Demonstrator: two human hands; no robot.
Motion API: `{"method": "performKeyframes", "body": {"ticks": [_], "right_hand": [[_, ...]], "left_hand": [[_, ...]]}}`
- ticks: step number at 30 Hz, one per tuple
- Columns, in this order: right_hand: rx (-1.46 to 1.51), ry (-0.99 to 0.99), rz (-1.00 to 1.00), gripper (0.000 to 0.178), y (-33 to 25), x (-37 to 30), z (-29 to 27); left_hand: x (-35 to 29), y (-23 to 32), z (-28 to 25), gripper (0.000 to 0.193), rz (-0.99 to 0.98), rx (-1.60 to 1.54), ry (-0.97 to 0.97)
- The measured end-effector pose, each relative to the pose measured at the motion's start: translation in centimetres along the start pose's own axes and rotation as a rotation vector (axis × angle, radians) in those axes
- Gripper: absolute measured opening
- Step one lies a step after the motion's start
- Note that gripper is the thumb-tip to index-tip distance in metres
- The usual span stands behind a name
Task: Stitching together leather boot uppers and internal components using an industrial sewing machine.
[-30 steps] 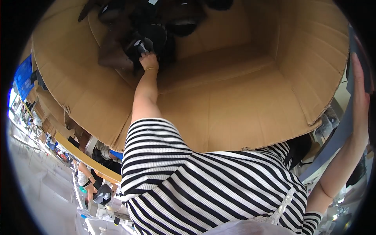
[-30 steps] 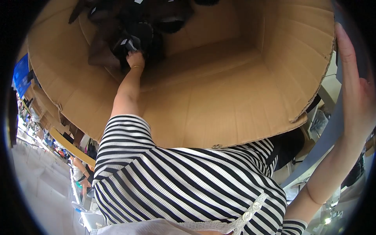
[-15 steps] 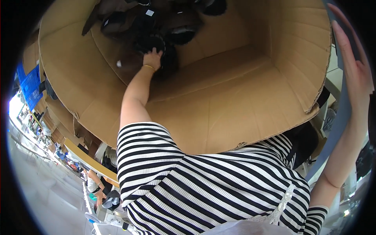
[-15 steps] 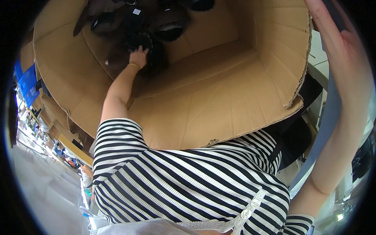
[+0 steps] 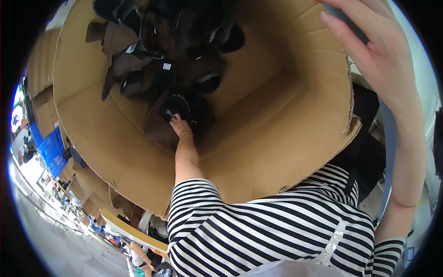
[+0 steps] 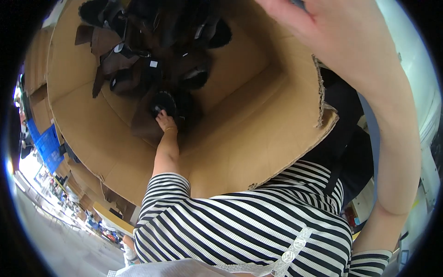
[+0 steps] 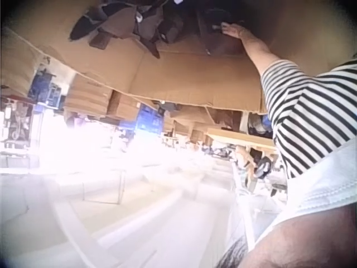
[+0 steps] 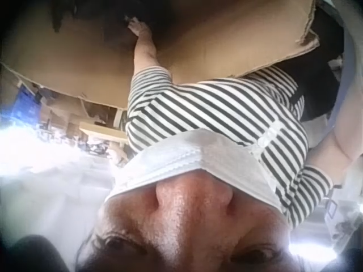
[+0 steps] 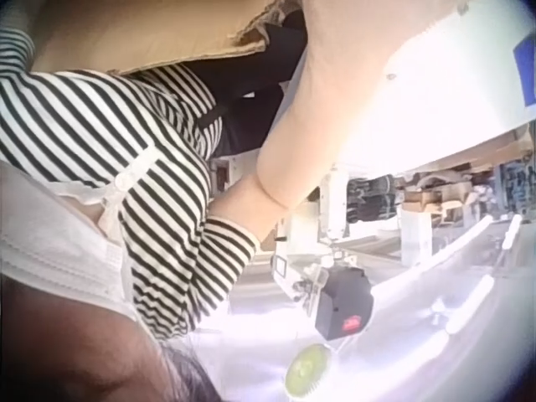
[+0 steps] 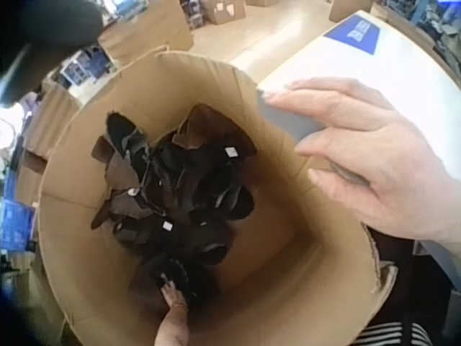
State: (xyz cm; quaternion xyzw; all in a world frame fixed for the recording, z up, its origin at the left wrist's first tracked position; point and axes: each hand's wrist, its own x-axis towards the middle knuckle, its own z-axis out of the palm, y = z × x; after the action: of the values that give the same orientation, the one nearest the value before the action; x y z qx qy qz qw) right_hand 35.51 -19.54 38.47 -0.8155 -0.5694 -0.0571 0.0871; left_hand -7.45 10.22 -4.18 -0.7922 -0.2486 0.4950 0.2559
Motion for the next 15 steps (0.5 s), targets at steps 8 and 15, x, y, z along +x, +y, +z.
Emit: {"method": "performKeyframes", "body": {"ticks": [8, 15], "right_hand": [[-0.030, 0.318, -0.207, 0.009, 2.0, -0.4, 2.5], [-0.031, 0.283, -0.092, 0.008, 0.9, -0.8, 0.5]], "left_hand": [[0.1, -0.1, -1.1, 0.027, 0.094, -0.021, 0.151], [1.1, -7.1, -8.1, 0.018, 0.243, -0.179, 0.417]]}}
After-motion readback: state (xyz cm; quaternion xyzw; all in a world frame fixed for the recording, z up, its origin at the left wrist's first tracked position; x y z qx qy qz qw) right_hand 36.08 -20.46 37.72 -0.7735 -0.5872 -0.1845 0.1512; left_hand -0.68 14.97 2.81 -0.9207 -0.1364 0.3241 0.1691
